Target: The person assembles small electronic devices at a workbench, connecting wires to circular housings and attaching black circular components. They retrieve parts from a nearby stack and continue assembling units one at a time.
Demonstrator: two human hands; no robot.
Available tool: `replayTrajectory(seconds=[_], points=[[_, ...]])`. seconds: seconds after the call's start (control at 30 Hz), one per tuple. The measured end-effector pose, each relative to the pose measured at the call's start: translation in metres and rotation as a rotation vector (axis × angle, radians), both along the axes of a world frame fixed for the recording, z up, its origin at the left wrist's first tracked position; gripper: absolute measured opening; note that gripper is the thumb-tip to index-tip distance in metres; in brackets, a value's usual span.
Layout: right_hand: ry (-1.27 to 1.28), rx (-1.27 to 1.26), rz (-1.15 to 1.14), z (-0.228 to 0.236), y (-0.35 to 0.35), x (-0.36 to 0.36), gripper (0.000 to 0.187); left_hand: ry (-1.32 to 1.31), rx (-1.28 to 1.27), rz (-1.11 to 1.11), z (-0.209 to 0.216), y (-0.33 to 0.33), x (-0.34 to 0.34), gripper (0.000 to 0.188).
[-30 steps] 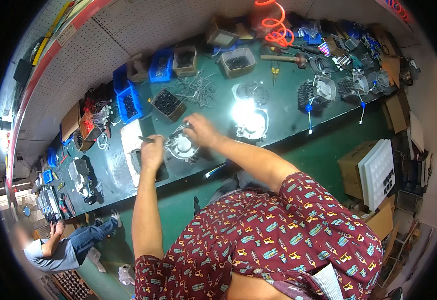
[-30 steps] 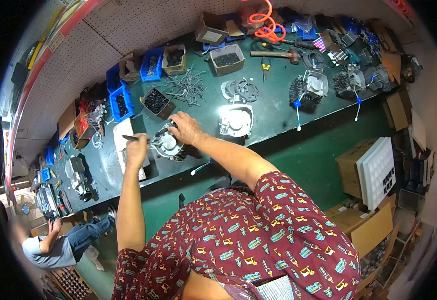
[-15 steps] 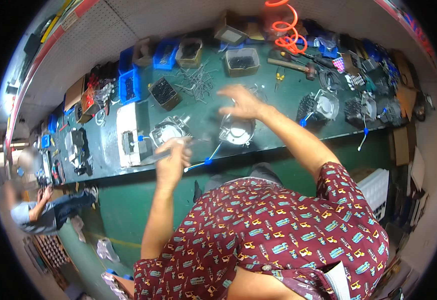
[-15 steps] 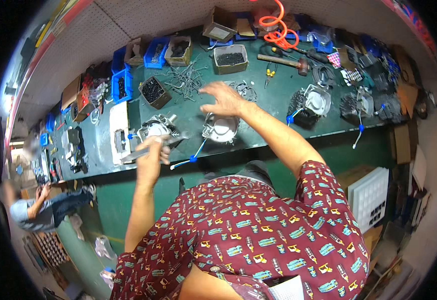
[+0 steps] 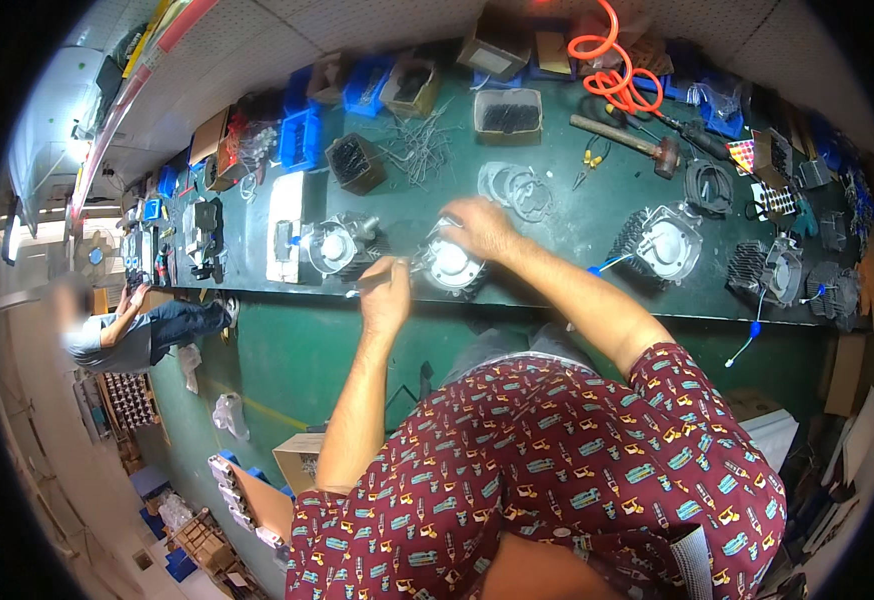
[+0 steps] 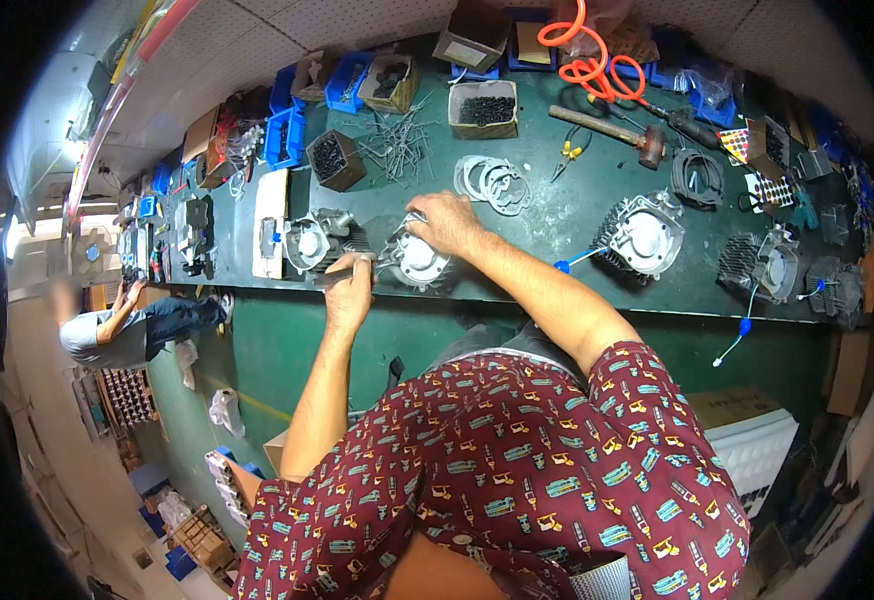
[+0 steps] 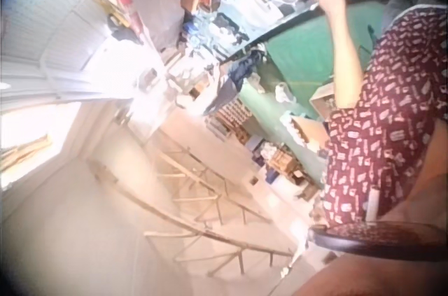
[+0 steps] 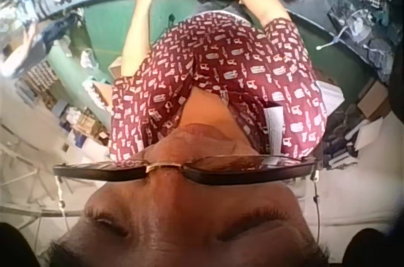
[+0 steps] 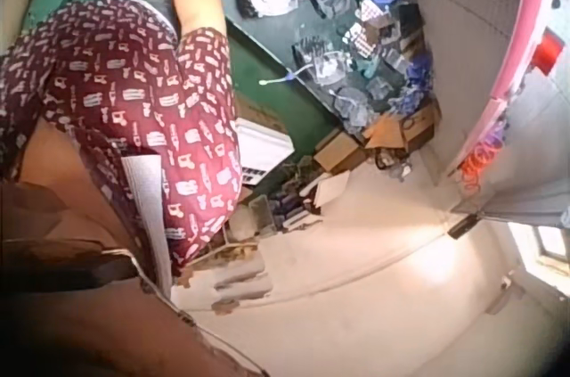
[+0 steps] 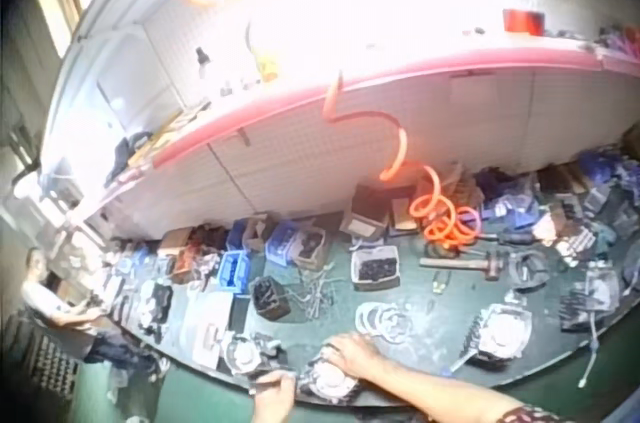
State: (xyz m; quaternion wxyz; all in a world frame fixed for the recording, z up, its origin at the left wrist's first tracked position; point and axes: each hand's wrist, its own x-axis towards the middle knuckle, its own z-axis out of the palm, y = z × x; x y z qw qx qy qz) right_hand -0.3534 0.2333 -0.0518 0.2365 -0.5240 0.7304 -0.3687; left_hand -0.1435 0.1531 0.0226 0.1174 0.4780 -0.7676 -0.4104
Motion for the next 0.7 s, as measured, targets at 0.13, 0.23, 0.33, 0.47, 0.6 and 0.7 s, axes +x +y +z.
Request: replayTrajectory(seconds=[0.13,0.23,0.33,0.47,0.6,0.7], points=[[-0.009,0.035,0.024,0.001,0.000,-0.003,0.036,-0.011,0.046,-0.101,0.014,-0.017,-0.013,0.031],[-0.014,0.022,0.032,0.001,0.000,-0.005,0.035,-0.059,0.202,-0.081,0.017,-0.031,-0.023,0.026],[-0.035,0.045,0.039,0.005,-0.002,-0.003,0.035,-0.109,0.128,-0.185,0.002,-0.051,-0.021,0.028],[-0.003,0.052,0.023,0.006,-0.001,0.000,0.035,-0.074,0.031,-0.241,0.004,-0.042,-0.018,0.028],[0.005,0.036,-0.002,0.001,0.003,0.002,0.035,0.256,-0.200,-0.175,0.008,0.020,-0.021,0.025],[0.063,-0.024,-0.031,0.001,0.001,0.007,0.033,0.101,-0.182,-0.086,-0.005,0.043,-0.007,0.027]])
